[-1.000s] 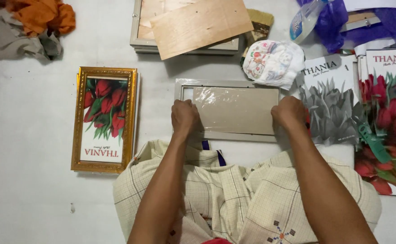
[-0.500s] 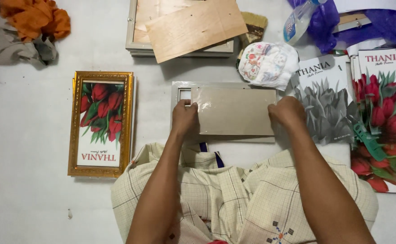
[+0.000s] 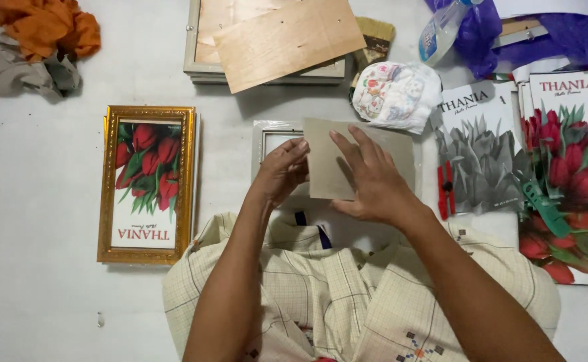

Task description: Applying a finish or adhesive to the inner edge of a picture frame using a brush after removing the backing

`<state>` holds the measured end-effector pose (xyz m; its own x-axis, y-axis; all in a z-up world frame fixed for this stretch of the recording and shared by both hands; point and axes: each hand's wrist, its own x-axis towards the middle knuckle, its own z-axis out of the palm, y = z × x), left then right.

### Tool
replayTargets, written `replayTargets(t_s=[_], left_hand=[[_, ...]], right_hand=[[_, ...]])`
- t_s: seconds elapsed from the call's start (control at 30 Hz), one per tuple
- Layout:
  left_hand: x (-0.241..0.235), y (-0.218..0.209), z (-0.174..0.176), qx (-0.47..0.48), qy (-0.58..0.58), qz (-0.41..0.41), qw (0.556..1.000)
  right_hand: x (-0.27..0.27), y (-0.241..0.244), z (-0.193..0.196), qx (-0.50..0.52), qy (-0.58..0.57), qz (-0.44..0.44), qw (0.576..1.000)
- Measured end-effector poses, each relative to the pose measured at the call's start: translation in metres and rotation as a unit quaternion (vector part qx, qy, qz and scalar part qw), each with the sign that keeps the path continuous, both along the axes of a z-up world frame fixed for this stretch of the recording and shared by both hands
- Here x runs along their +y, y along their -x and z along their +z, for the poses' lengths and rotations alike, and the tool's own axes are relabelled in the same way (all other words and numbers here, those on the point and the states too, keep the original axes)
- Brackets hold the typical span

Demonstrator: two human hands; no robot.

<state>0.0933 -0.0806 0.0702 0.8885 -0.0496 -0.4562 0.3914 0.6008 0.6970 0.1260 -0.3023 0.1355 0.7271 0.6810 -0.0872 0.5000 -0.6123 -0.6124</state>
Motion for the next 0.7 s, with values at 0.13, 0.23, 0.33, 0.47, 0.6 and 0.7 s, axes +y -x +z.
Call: replayTargets(t_s=[0.13, 0.23, 0.33, 0.47, 0.6, 0.7], left_hand=[[-0.01, 0.001, -0.002, -0.025, 0.014, -0.06, 0.998], [-0.014, 0.001, -0.01, -0.07, 0.09, -0.112, 0.987], [-0.025, 0.01, 0.015, -0.116, 0.13, -0.168, 0.97], [-0.044, 0.019, 0.023, -0.146, 0.129, -0.233, 0.953], [-0.038, 0.018, 0.018, -0.146, 0.044, -0.256, 0.955], [-0.023, 0.009, 0.036, -0.076, -0.194, -0.178, 0.962]], right_hand=[[-0.021, 0.009, -0.02, -0.1, -0.037, -0.007, 0.994], [-0.04, 0.013, -0.018, -0.127, -0.008, -0.089, 0.988], [-0.046, 0.014, 0.007, -0.008, -0.018, -0.098, 0.995], [-0.042, 0.02, 0.025, -0.035, -0.037, -0.16, 0.986], [-0.051, 0.02, 0.058, -0.037, -0.061, -0.251, 0.965], [-0.078, 0.007, 0.073, -0.158, 0.029, -0.306, 0.938]])
